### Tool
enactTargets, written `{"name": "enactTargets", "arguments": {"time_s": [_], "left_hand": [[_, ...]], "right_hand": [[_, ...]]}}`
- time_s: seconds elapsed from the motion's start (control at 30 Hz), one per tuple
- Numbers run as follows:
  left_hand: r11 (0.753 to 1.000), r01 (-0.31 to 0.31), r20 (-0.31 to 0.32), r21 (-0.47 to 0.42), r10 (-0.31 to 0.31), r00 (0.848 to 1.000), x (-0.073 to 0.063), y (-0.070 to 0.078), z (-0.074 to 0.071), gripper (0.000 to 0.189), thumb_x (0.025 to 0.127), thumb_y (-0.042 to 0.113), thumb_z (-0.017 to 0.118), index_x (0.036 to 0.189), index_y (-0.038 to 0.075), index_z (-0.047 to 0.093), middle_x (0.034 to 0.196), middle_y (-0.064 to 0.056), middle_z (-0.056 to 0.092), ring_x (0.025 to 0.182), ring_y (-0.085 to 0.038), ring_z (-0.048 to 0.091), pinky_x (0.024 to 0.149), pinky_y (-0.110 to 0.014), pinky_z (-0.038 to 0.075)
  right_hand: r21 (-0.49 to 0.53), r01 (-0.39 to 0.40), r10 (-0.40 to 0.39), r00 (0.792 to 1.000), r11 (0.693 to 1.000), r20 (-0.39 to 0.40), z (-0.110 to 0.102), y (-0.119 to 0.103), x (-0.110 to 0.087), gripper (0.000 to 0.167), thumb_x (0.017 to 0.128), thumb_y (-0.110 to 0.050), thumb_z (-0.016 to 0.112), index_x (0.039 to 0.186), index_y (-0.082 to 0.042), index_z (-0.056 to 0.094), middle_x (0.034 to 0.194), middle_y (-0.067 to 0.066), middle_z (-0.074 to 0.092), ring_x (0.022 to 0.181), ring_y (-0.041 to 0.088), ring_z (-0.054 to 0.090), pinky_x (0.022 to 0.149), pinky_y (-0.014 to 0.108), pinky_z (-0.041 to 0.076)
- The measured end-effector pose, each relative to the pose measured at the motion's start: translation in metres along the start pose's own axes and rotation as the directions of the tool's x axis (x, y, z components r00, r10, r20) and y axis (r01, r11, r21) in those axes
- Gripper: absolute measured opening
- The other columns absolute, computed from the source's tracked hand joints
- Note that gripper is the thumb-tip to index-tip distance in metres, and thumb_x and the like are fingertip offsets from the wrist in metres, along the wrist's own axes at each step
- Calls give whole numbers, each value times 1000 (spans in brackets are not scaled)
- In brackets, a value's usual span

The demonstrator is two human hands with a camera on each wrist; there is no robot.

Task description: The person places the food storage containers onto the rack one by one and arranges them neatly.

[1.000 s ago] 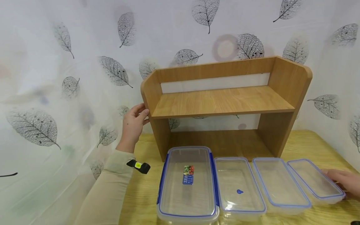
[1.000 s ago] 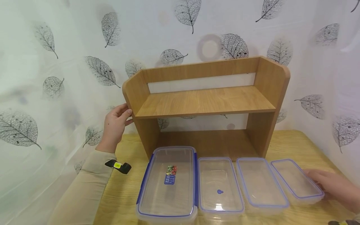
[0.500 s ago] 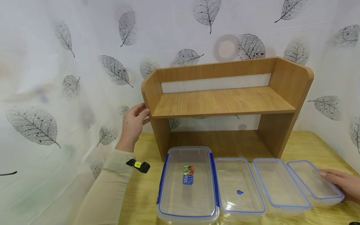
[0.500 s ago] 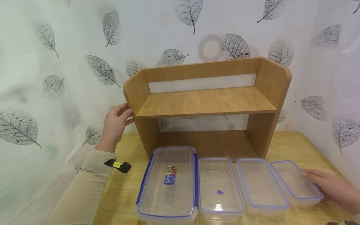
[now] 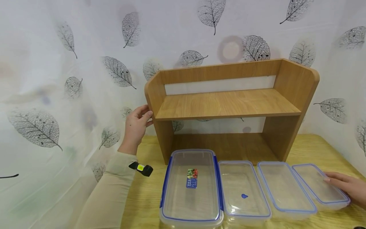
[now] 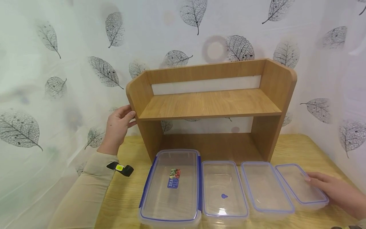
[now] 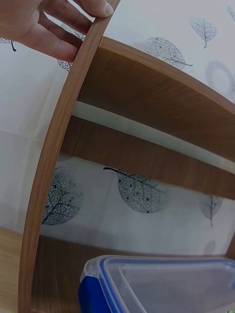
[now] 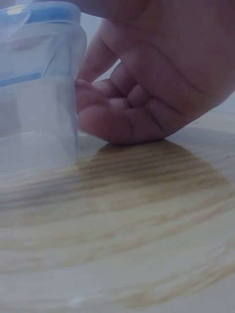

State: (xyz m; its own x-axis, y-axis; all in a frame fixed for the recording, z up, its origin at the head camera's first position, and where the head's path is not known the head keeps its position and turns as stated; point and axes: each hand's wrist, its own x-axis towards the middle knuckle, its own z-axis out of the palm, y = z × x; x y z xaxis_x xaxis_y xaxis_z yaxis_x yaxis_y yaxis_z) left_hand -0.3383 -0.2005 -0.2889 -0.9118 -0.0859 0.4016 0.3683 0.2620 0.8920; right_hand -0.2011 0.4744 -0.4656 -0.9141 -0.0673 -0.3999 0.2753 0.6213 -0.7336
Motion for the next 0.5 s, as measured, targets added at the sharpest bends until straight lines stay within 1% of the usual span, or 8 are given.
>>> {"name": "enactTargets", "arguments": {"time_s": [0.03,0.07,0.13,0.17,0.23,0.3,0.4,0.5], "left_hand": [[1000,0,-1,0,0,1000,0,0,0,41,103,21,61,143,9,57,137,-10,60,119,-27,63,89,-33,60],[1000,0,-2,0,0,1000,0,0,0,41,103,21,61,143,9,57,137,-10,60,119,-27,63,89,-33,60],[1000,0,-5,1,0,1000,-1,0,0,41,103,21,61,142,9,57,136,-10,60,119,-27,63,89,-33,60],[1000,1,-7,2,-1,1000,-1,1,1,41,103,21,61,142,10,57,136,-10,60,119,-26,63,89,-34,60],[1000,3,-9,1,-3,1000,-1,1,1,41,103,21,62,142,10,58,136,-10,60,119,-26,63,89,-34,60],[1000,3,-12,3,-3,1000,-1,1,1,42,103,22,61,143,10,58,137,-10,60,119,-26,63,89,-34,60],[1000,3,-15,6,-3,1000,-1,0,1,42,103,22,61,143,10,57,137,-10,60,120,-27,62,90,-35,60],[1000,2,-17,12,-2,1000,-2,0,1,42,103,22,61,144,10,57,138,-10,60,121,-27,62,91,-35,60]], "right_hand": [[5,1,-1,1000,1000,-2,0,0,0,82,112,-41,33,142,29,2,139,55,19,110,40,60,80,37,59],[17,7,-7,1000,1000,-1,-1,0,0,83,111,-40,34,142,29,1,136,54,27,108,37,62,80,38,60],[38,12,-12,1000,999,-1,-2,0,0,84,111,-40,36,142,29,1,128,48,44,104,33,64,79,39,61],[48,13,-13,1000,999,0,-3,0,0,84,111,-40,37,142,29,0,126,44,49,103,32,65,79,40,61],[61,0,0,1000,998,-5,-4,-1,1,86,111,-41,38,143,28,-1,124,40,53,101,31,66,79,42,61],[58,-1,1,1000,998,-4,-4,-2,1,86,111,-41,38,143,28,-2,124,44,50,100,32,66,79,44,62],[47,-11,11,1000,999,-5,-3,-5,0,85,111,-41,36,143,28,-3,131,51,38,101,33,66,80,45,61],[47,-10,11,1000,999,-8,-2,-8,-3,82,112,-40,32,142,28,-3,133,53,32,100,33,66,79,45,61]]}}
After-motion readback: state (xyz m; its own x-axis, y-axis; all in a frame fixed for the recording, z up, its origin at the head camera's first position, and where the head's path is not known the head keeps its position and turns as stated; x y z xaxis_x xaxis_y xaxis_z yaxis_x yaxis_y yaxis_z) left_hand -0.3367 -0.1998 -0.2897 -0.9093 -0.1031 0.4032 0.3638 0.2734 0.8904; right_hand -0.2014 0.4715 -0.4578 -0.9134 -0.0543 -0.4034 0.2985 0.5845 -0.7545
